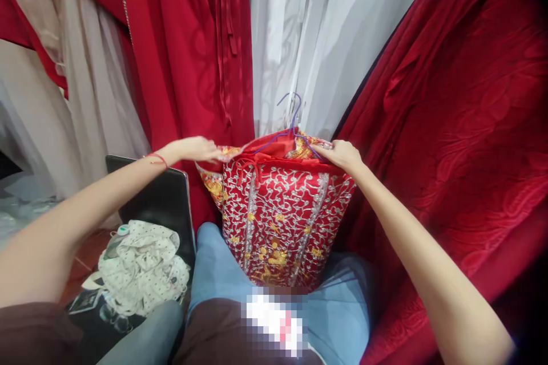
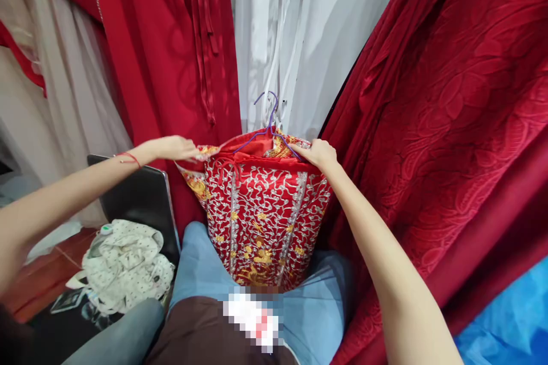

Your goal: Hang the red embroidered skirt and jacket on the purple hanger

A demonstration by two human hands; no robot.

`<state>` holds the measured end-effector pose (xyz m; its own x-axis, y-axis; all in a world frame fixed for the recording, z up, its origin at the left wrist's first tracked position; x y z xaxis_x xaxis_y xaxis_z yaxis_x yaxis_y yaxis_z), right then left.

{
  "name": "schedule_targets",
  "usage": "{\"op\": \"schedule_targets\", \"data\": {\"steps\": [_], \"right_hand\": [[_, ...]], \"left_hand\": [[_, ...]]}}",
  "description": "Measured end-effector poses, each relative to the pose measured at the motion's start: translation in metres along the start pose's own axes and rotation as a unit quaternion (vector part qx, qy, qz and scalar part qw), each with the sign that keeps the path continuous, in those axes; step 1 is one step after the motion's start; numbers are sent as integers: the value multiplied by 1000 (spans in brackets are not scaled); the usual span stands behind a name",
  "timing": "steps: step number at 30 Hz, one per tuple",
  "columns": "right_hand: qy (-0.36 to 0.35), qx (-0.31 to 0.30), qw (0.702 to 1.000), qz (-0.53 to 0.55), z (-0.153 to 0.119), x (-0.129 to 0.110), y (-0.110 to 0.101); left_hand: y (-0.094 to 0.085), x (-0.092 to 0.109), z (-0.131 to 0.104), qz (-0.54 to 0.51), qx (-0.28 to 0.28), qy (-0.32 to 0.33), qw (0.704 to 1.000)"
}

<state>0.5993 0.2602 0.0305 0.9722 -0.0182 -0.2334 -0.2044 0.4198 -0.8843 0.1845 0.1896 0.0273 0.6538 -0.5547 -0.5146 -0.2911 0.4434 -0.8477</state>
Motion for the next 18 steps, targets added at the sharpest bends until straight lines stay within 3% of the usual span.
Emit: {"op": "schedule_targets", "data": {"steps": [3, 7, 9, 11, 14, 16, 18], "right_hand": [[-11, 42, 999, -31, 2, 8, -8], [8, 73, 997, -27, 8, 37, -27], [10, 115, 993, -2, 9, 52, -36], [4, 156, 987, 20, 7, 61, -42], [-12, 173, 984, 34, 3, 64, -43], [-34, 166, 985, 37, 1, 64, -43], [-63, 159, 984, 43, -2, 65, -44]], "left_hand": [[15, 22, 0, -35, 13, 16, 999], [-15, 37, 15, -22, 100, -57, 993], [-32, 63, 31, -61, 123, -13, 990], [-40, 102, 50, -95, 117, 75, 986], [-48, 156, 84, -68, 120, 195, 971], [-64, 172, 109, -46, 192, 212, 957], [-86, 170, 136, -31, 288, 167, 943]]}}
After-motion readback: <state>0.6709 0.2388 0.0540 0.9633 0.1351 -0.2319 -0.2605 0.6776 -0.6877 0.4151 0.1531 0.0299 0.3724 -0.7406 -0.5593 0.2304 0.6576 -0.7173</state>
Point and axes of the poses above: each hand's wrist, its own z-axis towards the middle knuckle, its own y-axis out of the palm, x = y × z, the point moved 4 cm from there along z, towards the middle knuckle, and after that the axes turned 10 degrees about y, right-handed, at the moved point
